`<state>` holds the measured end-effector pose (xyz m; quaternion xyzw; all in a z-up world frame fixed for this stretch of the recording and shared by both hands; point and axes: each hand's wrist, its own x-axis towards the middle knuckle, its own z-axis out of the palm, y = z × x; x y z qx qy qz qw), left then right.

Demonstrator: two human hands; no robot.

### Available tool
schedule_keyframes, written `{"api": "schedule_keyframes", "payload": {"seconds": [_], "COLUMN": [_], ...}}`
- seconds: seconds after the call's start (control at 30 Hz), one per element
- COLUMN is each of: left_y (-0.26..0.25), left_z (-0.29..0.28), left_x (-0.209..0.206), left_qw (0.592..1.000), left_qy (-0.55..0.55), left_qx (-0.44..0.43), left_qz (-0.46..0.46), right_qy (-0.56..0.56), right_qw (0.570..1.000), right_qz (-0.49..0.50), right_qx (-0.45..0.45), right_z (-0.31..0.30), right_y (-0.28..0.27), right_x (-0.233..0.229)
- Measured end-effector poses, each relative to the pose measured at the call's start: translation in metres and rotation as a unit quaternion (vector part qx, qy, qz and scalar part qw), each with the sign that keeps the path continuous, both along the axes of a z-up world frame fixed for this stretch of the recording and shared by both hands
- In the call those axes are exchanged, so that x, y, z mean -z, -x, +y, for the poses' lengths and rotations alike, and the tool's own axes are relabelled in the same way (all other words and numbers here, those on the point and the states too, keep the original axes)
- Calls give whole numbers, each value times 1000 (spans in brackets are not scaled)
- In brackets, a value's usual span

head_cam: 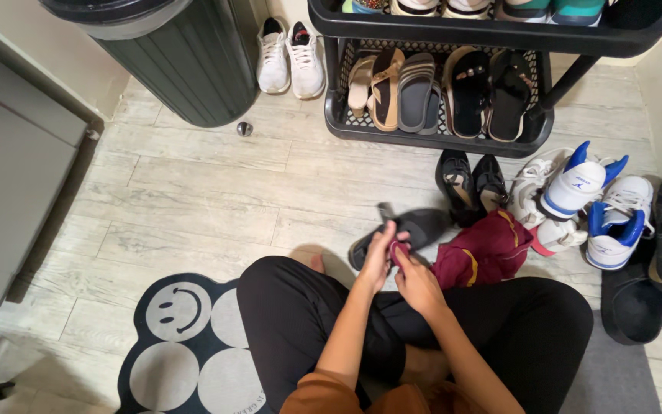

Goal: The person sits on the floor and cleans several pairs of shoes, including sneakers and flats, using a pink cloth.

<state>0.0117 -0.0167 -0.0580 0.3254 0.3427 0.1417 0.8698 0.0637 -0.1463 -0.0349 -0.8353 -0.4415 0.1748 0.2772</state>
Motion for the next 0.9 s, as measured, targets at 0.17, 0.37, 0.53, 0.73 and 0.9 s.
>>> {"api": "schedule_keyframes", "payload": {"seconds": [0.17,0.37,0.53,0.73,0.9], "left_y": [2,15,22,25,23], "left_z": [-6,-5,-1,15,16], "left_x": [5,-51,-76,-89,-80], "left_qw": [985,896,816,797,795], "left_qy": [-166,-374,-473,-475,-502], "left_qx": [-11,19,33,0,101], "left_qz": [35,240,330,374,324], "right_qy": [-6,18,29,-56,-106], "right_qw": [999,999,998,997,986], "right_qz": [-31,-46,-3,-55,-95], "right_qx": [16,-16,49,11,-90], "right_z": [2,1,6,5,3], "right_y": [-2,3,0,5,15], "right_x": [1,-12,-25,-30,-33]}}
